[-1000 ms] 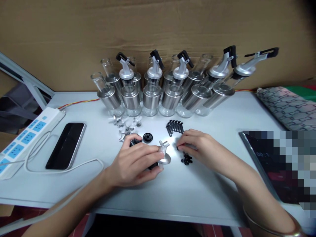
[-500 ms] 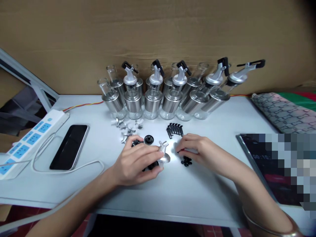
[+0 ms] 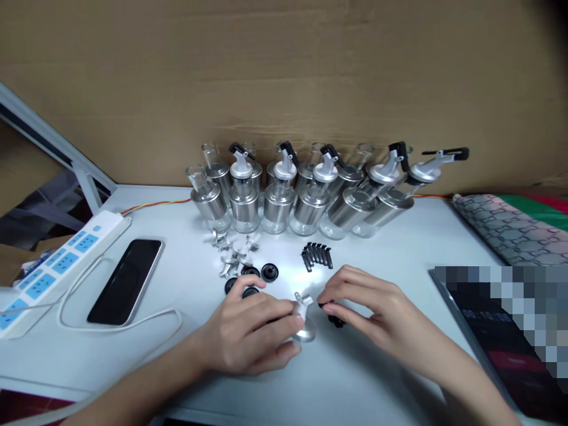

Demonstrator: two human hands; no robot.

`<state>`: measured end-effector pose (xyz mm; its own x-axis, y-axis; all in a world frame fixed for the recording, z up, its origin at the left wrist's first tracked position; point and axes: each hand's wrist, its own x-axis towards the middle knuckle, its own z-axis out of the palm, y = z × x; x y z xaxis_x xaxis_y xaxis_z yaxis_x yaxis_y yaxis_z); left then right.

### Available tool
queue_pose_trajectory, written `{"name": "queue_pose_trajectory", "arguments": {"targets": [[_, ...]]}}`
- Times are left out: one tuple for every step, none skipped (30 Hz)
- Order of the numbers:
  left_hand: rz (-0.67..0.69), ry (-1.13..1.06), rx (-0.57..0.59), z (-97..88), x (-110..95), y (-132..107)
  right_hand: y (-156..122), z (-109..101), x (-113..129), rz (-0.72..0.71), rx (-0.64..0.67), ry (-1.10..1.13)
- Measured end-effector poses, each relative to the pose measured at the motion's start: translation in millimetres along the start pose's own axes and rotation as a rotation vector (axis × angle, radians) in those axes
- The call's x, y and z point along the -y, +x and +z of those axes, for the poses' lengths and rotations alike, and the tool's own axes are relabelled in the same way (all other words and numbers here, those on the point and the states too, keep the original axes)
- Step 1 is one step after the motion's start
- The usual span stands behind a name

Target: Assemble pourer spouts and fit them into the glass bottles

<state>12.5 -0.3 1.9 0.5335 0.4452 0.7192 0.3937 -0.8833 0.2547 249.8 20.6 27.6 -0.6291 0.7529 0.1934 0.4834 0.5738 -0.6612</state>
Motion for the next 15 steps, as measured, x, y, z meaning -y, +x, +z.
{"name": "queue_pose_trajectory", "arguments": {"targets": [[0.004,-0.006,-0.002,0.1,0,0,0,1,0,0.01,-0.006,0.011],[0.006,-0.01,-0.005,0.3,-1,0,0,2,-1,0.024,-0.018,0.024],[0.009,-0.012,-0.006,0.7,-1,0,0,2,-2,0.04,-0.033,0.038],[0.011,-0.013,-0.009,1.1,-1,0,0,3,-2,0.06,-0.05,0.052],[0.01,-0.012,-0.011,1.7,-1,-1,0,4,-3,0.073,-0.068,0.066],[0.007,-0.011,-0.012,2.1,-1,-1,1,4,-3,0.078,-0.089,0.077],[0.001,-0.01,-0.012,2.5,-1,-1,1,4,-2,0.073,-0.111,0.086],[-0.004,-0.007,-0.011,2.5,-1,-1,2,4,-2,0.059,-0.132,0.092],[-0.008,-0.002,-0.011,2.3,-1,-1,2,4,0,0.039,-0.157,0.097],[-0.011,0.004,-0.01,1.9,-1,-1,2,4,1,0.019,-0.186,0.102],[-0.015,0.009,-0.007,1.2,0,-1,2,5,2,0.006,-0.218,0.106],[-0.021,0.012,-0.004,0.5,0,-1,1,6,3,0.005,-0.247,0.109],[-0.028,0.01,0.0,-0.1,1,-1,1,7,3,0.017,-0.276,0.114],[-0.039,0.004,0.004,-0.5,1,-1,0,9,3,0.044,-0.311,0.122],[-0.051,-0.005,0.01,-0.7,2,-1,0,11,2,0.077,-0.357,0.138]]}}
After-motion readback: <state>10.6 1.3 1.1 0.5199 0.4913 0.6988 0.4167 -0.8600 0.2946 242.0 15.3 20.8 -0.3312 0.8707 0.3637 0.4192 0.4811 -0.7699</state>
